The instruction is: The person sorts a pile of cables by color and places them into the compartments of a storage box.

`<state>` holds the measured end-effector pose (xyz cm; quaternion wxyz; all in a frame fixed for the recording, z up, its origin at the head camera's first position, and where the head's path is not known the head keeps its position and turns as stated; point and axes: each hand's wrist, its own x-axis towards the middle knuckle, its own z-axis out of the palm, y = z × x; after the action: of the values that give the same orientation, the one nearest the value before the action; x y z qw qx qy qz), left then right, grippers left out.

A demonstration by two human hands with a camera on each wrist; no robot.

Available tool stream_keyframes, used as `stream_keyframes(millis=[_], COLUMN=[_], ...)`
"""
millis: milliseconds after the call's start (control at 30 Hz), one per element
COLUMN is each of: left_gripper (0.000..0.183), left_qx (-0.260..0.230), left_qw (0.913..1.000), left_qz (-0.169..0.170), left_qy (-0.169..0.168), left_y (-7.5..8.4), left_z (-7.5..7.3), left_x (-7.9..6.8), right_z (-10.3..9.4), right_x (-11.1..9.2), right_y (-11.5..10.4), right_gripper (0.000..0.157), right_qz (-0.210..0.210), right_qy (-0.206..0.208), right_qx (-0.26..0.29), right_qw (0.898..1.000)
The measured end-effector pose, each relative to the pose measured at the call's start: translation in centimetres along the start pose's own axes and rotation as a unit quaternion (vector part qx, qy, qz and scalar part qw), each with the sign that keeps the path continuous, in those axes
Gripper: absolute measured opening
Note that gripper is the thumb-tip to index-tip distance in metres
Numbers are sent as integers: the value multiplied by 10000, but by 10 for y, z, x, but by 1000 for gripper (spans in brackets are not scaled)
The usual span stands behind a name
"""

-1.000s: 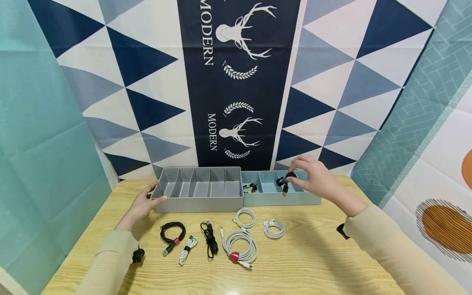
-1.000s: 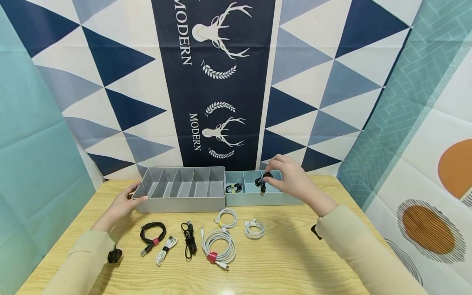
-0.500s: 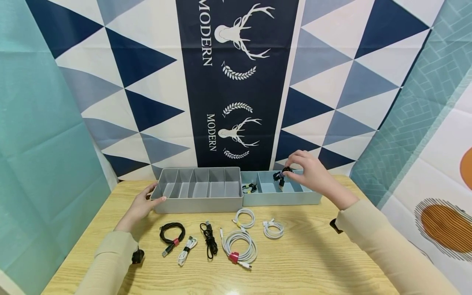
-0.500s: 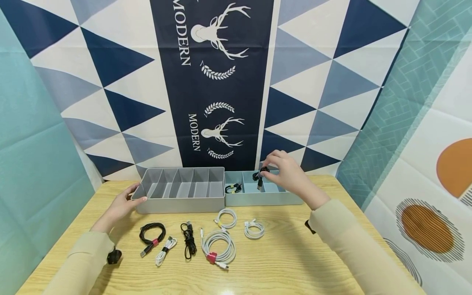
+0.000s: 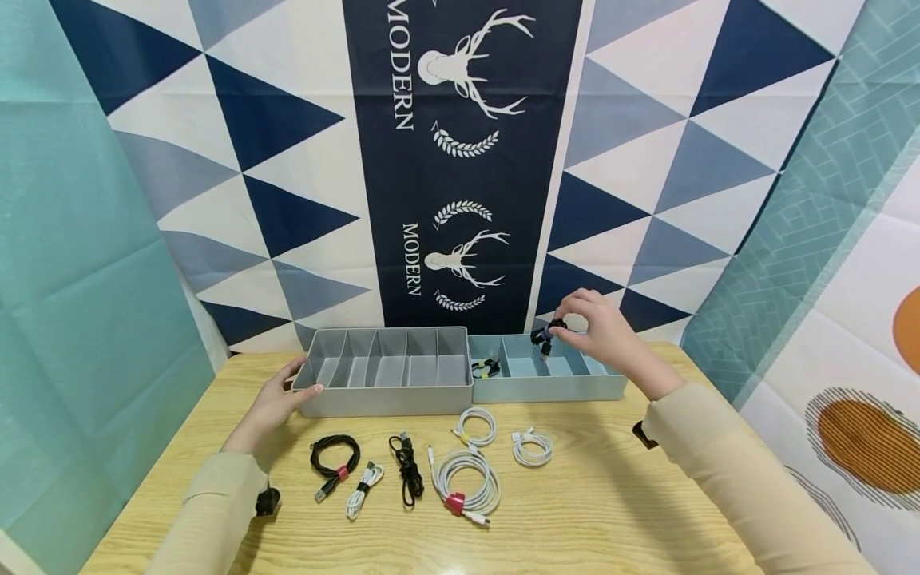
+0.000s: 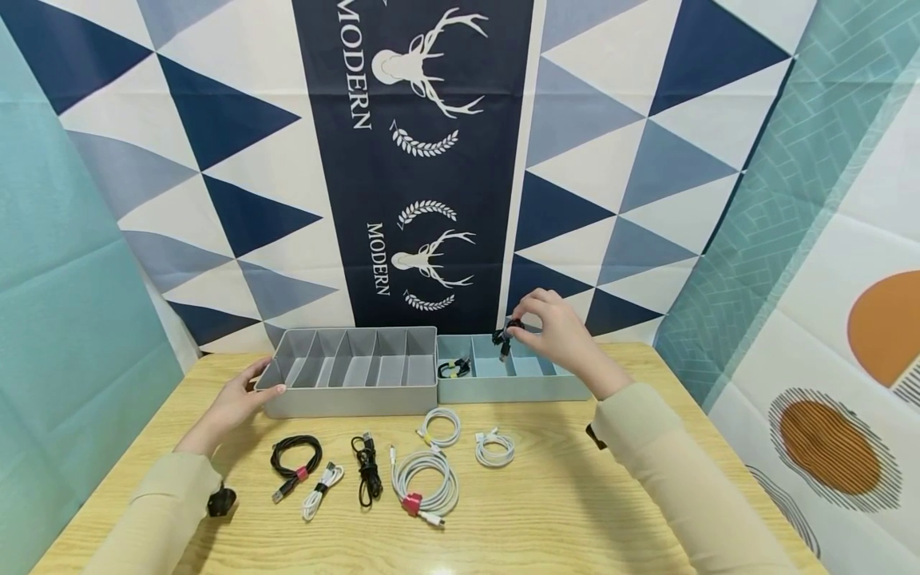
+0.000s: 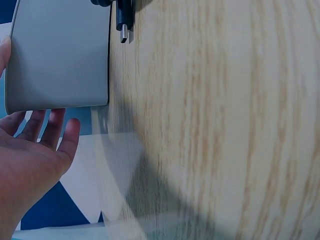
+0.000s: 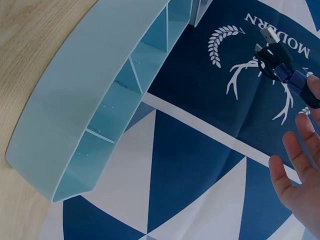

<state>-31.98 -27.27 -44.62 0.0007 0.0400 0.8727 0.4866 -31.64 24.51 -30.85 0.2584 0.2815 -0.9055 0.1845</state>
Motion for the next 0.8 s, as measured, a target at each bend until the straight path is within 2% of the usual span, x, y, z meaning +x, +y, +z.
stream_keyframes(millis=[367,800], left_gripper=[84,90], left_qx=[131,149], left_qw=[9999,9999], left_qz=[-32,-41], left_qy=[-9,2], left_y=[-1,-1], left_z=[0,0], left_x=[1,1], right_z=[12,25], right_x=[3,4], right_y=[7,15], right_gripper=[17,17], right_qz=[413,247], right_qy=[-38,56], right_qx=[86,46], right_qw=[9991,9997])
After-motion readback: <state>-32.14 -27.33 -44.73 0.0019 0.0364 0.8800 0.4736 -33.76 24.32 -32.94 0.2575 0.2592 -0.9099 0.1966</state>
